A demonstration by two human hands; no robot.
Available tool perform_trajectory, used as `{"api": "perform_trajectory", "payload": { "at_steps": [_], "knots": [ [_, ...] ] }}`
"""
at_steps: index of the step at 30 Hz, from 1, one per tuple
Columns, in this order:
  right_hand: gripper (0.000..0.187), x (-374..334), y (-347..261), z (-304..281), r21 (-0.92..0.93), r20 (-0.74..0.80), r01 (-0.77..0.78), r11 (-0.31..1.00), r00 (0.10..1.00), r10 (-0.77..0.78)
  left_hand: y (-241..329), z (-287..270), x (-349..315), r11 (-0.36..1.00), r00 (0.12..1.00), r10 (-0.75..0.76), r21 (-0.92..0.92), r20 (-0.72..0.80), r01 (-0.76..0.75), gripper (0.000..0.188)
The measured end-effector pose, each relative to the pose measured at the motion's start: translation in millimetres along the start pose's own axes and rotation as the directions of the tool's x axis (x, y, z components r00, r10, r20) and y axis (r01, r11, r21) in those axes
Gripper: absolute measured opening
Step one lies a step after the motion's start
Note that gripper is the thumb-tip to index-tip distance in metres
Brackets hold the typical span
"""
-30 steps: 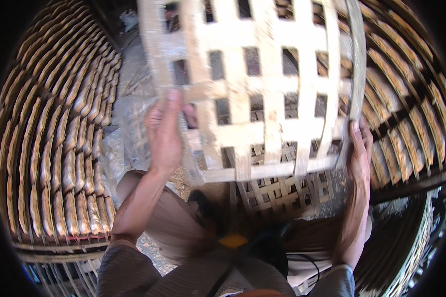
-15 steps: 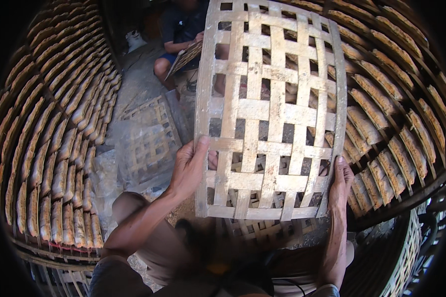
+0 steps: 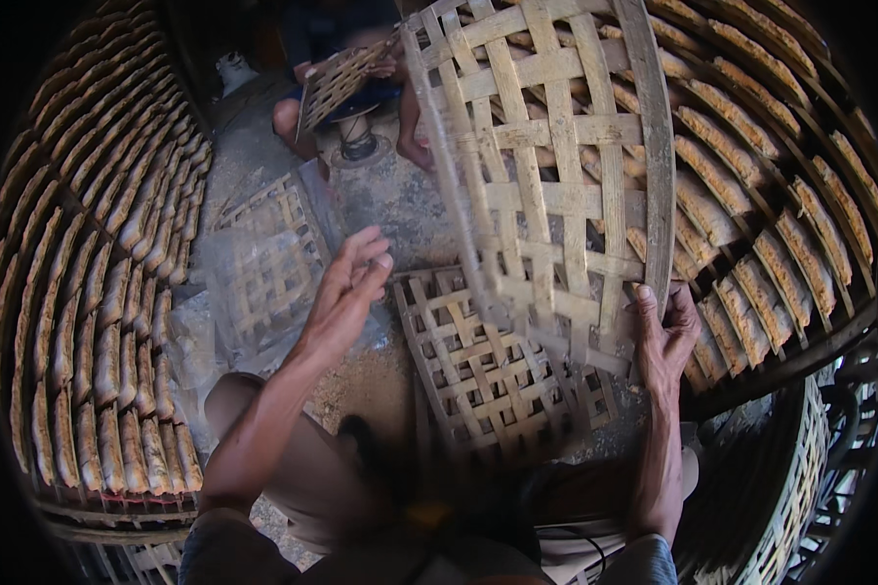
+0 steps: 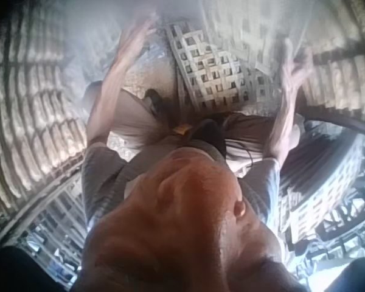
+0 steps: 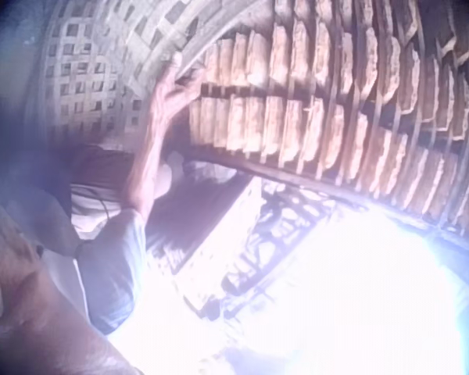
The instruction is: The person assembles a wooden lattice structure by hand, interlocking slats and adjusting the frame. They rotate the lattice to inspect and tighten connections, then place it on the floor among other similar pieces.
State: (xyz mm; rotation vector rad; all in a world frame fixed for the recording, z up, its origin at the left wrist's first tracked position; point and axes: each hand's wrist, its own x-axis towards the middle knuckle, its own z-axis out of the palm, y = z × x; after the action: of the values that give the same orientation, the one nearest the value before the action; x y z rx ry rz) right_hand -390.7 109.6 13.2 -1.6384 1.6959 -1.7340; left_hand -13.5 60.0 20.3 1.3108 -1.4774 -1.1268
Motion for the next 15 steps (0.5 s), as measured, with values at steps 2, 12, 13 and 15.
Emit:
{"api": "perform_trajectory", "payload": {
  "at_steps": [2,12,13,15],
  "knots": [
    [0.017,-9.0,6.5,-6.5,-0.139,0.054,-0.06,0.988,0.996,0.068,7.4,-0.8,1.9,0.994,1.0,-0.01,-0.105,0.006,0.011,0.063],
    [0.049,-71.9,72.0,22.6,-0.558,0.772,0.496,0.666,0.605,0.196,13.9,-0.8,5.4,0.934,0.868,0.349,0.203,-0.353,-0.293,0.053],
    [0.056,-82.1,92.2,19.3,-0.56,0.802,0.53,0.637,0.539,0.256,10.9,4.9,9.8,0.941,0.871,0.339,0.128,-0.356,-0.313,0.049],
    [0.064,-87.2,96.8,21.7,-0.509,0.853,0.584,0.633,0.441,0.28,12.0,4.3,9.3,0.946,0.889,0.324,0.096,-0.324,-0.31,0.048]
  ]
}}
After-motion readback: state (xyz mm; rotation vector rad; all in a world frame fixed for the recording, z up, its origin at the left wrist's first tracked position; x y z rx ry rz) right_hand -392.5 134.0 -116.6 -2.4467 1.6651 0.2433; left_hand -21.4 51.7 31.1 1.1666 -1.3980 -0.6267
